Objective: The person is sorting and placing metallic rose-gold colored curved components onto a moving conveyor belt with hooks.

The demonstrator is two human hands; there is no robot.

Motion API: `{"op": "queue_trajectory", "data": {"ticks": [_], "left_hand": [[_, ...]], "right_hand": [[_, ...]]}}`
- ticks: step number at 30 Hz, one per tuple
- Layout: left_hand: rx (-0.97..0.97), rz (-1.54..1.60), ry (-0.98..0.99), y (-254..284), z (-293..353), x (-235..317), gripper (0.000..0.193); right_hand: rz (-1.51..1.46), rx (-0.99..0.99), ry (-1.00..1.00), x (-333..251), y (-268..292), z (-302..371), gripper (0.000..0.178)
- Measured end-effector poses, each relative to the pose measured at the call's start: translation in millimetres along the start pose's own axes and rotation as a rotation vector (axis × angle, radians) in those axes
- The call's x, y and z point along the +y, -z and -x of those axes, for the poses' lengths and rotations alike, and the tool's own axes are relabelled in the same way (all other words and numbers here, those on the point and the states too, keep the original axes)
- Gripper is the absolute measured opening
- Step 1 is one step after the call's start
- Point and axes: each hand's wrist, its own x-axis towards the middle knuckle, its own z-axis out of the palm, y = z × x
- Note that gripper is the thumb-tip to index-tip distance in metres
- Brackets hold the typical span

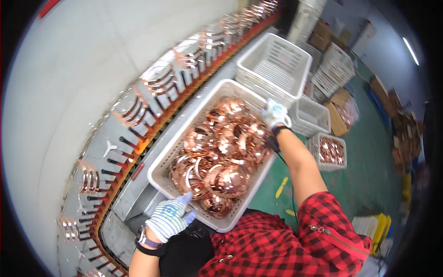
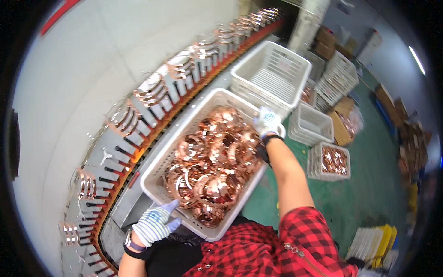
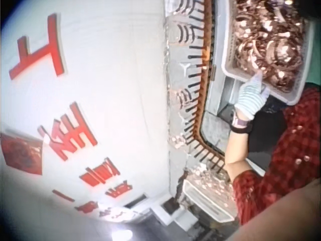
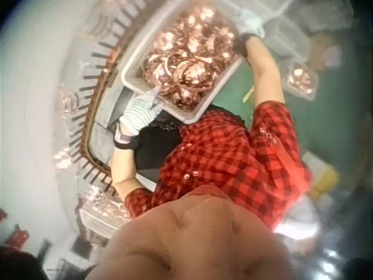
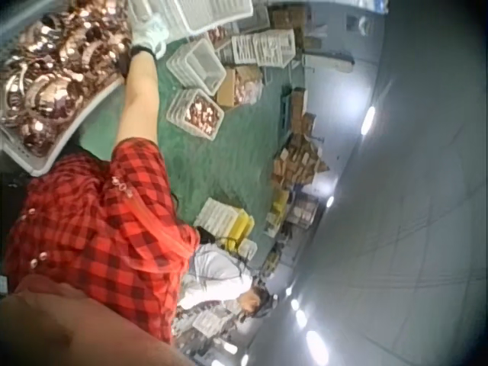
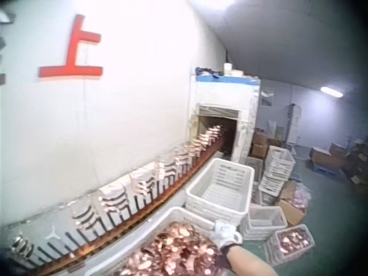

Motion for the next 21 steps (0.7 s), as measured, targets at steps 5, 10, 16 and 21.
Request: {"op": "queue_trajectory", "data": {"ticks": [5,10,16,21], "left_hand": [[0.088,0.007,-0.036,-18,34,-1,0.059],[0.215,-0.045,-0.113,-42,42,-2,0.054],[0.073,-0.119,-0.046,-65,31,-13,0.054],[0.078,-0.125,-0.083,-71,30,-14,0.055]], "right_hand": [[-0.019,-0.067,-0.026,0,31,24,0.033],[0.111,-0.069,0.069,-37,26,14,0.045],[-1.358,-0.653,0.229,-248,71,74,0.075],[-1.345,-0.865,0.155,-372,62,64,0.075]]}}
